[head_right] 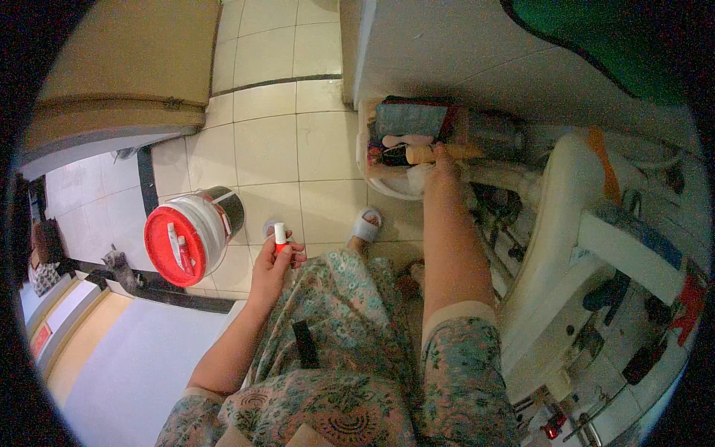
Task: The person organizes bathroom supplies by placing toilet paper rolls into a hanging mesh bag and folding a plastic package of tissues. They also handle a purple cloth and a small white tube, moving items around the sink and floor area.
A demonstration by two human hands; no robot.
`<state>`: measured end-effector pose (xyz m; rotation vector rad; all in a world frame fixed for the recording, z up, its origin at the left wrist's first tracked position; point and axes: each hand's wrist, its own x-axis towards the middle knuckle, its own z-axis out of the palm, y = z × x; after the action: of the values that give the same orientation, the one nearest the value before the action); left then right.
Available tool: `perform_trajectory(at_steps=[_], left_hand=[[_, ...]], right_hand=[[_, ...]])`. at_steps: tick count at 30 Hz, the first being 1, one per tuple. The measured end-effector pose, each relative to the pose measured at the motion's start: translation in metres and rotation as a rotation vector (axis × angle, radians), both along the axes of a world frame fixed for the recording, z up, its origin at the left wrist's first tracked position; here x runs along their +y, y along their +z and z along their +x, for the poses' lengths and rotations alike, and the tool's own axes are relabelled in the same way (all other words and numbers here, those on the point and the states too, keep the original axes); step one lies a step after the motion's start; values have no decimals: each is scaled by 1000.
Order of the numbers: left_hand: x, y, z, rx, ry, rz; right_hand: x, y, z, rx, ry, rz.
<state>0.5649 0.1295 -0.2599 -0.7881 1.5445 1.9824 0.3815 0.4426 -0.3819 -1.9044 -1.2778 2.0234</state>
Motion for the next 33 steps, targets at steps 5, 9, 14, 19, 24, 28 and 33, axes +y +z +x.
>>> perform_trajectory(at_steps=[5,9,14,19,24,28,33], left_hand=[[-1,-7,3,8,5,-2],[-1,-13,6,4,4,4],[3,-18,8,2,34,15],[5,-17,3,-1,14,-22],[6,-16,-1,-28,30,-20],[10,-13,-7,-23,36,-22],[10,-28,-23,-38,-46,8]], right_hand=[[41,-54,-7,42,164,-139],[29,-44,-3,-193,761,159],[10,-13,13,-333,1818,876],[-16,-29,16,-208,2018,992],[-30,-21,7,-249,2085,992],[-30,-21,8,-265,2085,1105],[-30,11,19,-127,2116,982]])
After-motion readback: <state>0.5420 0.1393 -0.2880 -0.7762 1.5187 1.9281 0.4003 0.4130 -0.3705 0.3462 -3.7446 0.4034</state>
